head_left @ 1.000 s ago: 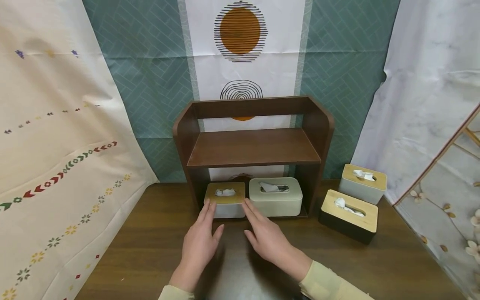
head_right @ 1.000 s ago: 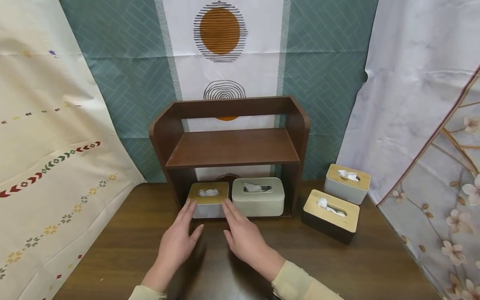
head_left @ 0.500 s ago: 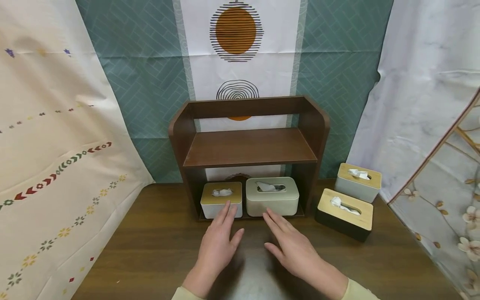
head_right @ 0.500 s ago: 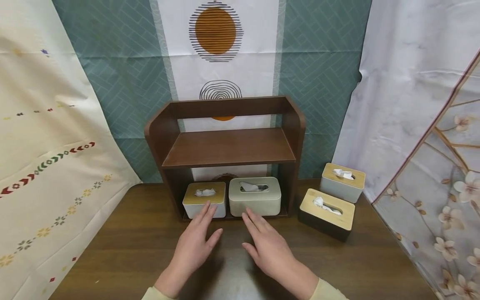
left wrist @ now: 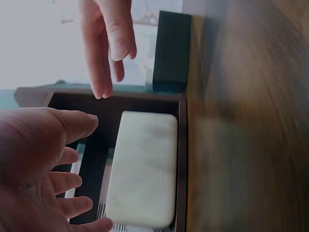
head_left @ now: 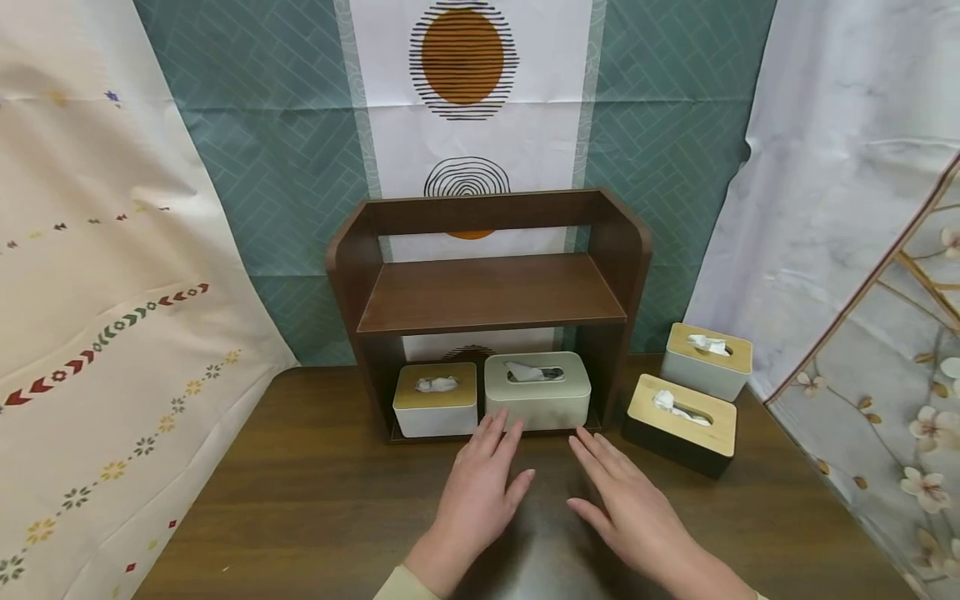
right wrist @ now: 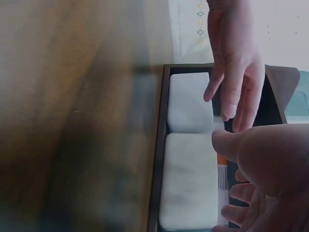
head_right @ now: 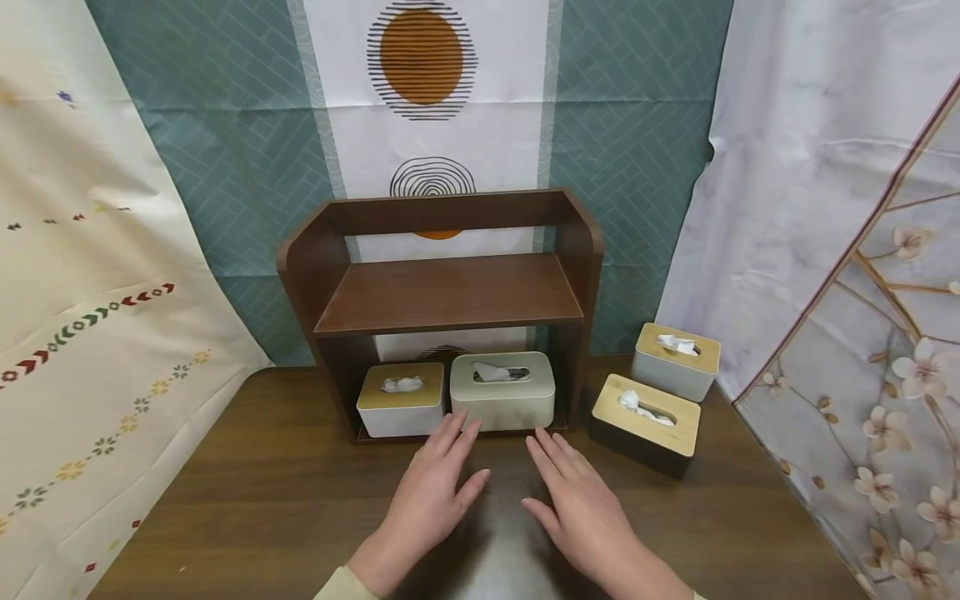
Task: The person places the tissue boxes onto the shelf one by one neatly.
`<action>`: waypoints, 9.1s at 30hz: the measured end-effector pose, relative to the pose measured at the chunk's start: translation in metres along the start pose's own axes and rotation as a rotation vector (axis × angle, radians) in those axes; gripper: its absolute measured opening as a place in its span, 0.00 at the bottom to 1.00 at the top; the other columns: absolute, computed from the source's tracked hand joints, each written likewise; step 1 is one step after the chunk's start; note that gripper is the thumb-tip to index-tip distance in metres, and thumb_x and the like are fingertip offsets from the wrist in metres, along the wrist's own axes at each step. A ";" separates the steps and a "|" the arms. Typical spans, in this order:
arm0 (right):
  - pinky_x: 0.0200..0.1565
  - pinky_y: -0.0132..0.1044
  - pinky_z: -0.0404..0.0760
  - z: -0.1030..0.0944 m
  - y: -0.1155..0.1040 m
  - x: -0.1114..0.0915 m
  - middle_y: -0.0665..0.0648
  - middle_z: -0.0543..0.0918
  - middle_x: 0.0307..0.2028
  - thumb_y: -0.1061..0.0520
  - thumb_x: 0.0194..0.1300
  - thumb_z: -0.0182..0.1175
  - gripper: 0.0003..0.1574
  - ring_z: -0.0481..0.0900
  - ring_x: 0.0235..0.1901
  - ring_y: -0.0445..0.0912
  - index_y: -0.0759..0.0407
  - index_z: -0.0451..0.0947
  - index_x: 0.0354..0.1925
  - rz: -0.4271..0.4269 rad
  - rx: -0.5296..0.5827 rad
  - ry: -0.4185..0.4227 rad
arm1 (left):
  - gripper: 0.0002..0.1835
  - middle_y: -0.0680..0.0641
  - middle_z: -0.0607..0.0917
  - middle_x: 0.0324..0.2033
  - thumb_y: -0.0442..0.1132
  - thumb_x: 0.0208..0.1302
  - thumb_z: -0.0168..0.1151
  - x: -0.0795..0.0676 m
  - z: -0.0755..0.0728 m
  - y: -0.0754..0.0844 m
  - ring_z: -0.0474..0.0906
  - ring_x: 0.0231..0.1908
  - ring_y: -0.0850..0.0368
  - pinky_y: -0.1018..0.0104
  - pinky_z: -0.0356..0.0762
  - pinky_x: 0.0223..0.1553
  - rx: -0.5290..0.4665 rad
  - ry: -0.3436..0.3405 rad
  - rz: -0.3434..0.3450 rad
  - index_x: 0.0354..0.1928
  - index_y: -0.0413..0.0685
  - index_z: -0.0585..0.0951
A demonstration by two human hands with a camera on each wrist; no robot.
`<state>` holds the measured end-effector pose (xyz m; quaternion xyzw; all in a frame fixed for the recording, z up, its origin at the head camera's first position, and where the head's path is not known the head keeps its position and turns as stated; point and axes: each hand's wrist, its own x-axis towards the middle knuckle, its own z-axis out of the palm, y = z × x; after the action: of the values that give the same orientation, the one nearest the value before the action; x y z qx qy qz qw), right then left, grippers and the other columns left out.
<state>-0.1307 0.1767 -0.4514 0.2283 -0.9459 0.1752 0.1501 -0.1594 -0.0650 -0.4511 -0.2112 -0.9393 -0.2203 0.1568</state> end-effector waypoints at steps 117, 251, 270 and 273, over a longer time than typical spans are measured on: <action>0.60 0.80 0.72 -0.028 0.160 -0.057 0.89 0.59 0.74 0.34 0.84 0.60 0.62 0.64 0.71 0.84 0.83 0.49 0.82 0.494 -0.011 -0.089 | 0.40 0.46 0.71 0.81 0.56 0.76 0.73 0.117 0.144 0.118 0.72 0.76 0.55 0.63 0.74 0.71 -0.133 -0.221 -0.070 0.84 0.56 0.71; 0.53 0.67 0.83 -0.108 0.005 0.164 0.66 0.81 0.71 0.50 0.81 0.68 0.35 0.87 0.56 0.68 0.60 0.75 0.78 0.104 0.089 0.395 | 0.31 0.41 0.80 0.74 0.39 0.72 0.78 0.133 -0.111 0.001 0.91 0.39 0.41 0.43 0.87 0.41 -0.068 0.439 0.035 0.75 0.50 0.81; 0.54 0.67 0.84 -0.100 0.018 0.168 0.69 0.77 0.74 0.58 0.74 0.75 0.54 0.83 0.62 0.67 0.57 0.59 0.87 0.007 0.035 0.317 | 0.49 0.40 0.83 0.71 0.41 0.67 0.83 0.140 -0.102 -0.008 0.82 0.65 0.36 0.38 0.70 0.73 -0.036 0.361 -0.031 0.85 0.51 0.67; 0.52 0.66 0.84 -0.099 0.019 0.169 0.66 0.77 0.74 0.60 0.73 0.76 0.57 0.83 0.59 0.67 0.54 0.56 0.88 -0.009 0.036 0.326 | 0.51 0.40 0.89 0.62 0.41 0.66 0.84 0.140 -0.101 -0.009 0.85 0.60 0.37 0.41 0.67 0.75 -0.020 0.355 -0.038 0.86 0.51 0.65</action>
<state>-0.2631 0.1678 -0.3069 0.2038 -0.9045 0.2264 0.2984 -0.2638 -0.0750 -0.3142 -0.1527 -0.8984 -0.2663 0.3140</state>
